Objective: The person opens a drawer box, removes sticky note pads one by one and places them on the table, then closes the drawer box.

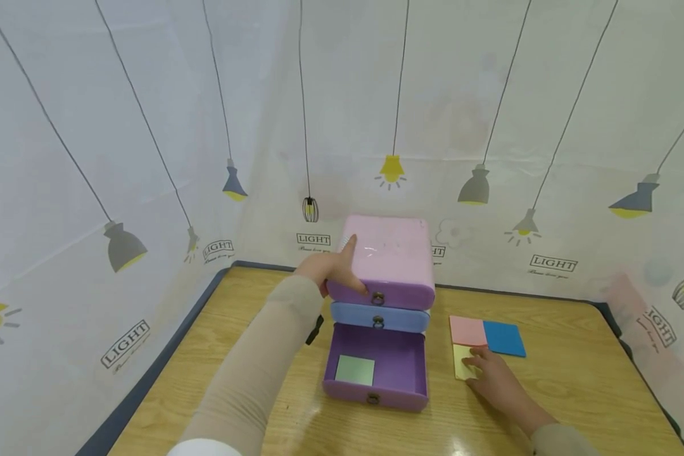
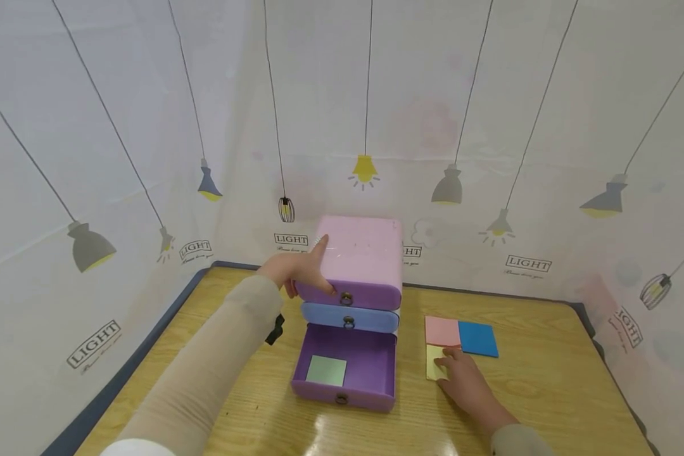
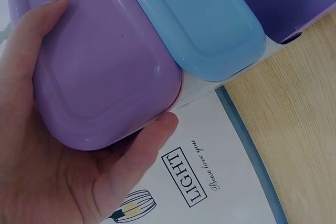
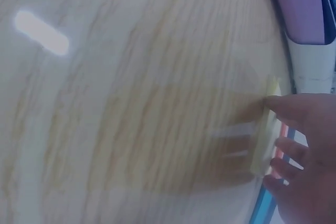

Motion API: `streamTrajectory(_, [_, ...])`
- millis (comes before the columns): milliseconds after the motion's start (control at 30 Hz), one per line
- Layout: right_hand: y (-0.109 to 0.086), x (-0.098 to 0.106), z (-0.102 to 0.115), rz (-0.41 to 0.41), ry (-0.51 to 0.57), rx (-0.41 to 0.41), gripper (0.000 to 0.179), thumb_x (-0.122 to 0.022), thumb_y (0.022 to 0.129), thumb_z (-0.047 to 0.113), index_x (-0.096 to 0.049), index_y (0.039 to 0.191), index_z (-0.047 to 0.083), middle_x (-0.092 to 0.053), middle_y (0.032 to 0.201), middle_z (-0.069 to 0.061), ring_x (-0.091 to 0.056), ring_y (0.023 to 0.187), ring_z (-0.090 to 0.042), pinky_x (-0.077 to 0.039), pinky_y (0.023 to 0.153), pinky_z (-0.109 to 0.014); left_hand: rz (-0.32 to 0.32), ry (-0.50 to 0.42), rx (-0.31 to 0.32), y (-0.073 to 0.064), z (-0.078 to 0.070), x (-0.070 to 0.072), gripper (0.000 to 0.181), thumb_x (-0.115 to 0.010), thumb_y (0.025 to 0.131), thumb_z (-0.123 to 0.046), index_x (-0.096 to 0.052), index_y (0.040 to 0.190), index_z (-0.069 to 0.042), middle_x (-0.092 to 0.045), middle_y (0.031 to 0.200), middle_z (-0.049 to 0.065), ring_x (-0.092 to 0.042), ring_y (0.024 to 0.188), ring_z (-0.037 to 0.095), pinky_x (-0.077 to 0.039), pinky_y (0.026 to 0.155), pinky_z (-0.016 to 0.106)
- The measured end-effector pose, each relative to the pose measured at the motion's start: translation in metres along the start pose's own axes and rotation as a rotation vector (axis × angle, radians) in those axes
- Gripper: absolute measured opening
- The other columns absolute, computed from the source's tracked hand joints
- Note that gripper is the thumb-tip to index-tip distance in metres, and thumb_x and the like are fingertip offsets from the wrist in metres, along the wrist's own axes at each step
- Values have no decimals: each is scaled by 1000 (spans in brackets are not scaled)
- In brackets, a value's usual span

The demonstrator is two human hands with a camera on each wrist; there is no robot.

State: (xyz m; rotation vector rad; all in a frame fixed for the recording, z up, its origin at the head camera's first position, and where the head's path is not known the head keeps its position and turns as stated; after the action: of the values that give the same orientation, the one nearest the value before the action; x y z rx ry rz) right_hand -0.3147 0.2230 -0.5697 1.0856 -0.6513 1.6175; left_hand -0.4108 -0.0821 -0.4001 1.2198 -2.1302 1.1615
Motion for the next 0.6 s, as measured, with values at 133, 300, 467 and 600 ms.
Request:
streamTrajectory(133, [3,4,8,4,26,-25,35,-75,81,3,-67,114,-6,-54,126,-28,-48,117,-51,-40,95,-61,3,-19,2,-1,1,-1,134,-86,73,-37,22,151,-38,-23,154,25,-55,69,25,-51,59,41])
streamTrajectory(300, [10,16,31,-10,102,-15,30,-73,85,5,-68,113,-3,-57,121,-22,-51,114,-46,-43,94,-58,4,-12,10,-1,2,-2,132,-85,74,-36,23,151,-39,-35,147,27,-37,51,16,-39,51,33])
streamTrajectory(467, [17,21,54,-7,181,-4,25,-71,88,8,-70,112,0,-62,116,-13,-55,113,-39,-45,94,-54,8,-32,11,0,2,-2,133,-85,73,-34,22,151,-40,-37,144,27,-36,50,16,-37,49,33])
streamTrajectory(600, [21,20,75,15,276,-12,23,-68,90,9,-69,112,1,-63,113,-9,-58,110,-34,-48,91,-51,7,-16,23,0,2,-2,134,-85,73,-36,24,150,-40,-31,150,24,-45,57,19,-43,50,34])
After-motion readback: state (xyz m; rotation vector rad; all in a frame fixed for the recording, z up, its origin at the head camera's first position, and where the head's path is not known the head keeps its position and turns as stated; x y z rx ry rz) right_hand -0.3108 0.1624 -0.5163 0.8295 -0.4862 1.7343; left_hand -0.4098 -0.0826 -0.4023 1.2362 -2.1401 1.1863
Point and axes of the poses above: each hand's wrist, its own y-axis towards the middle knuckle, its own x-axis out of the back of the hand, z = x × y, the point moved 8 cm from there along y, towards the middle knuckle
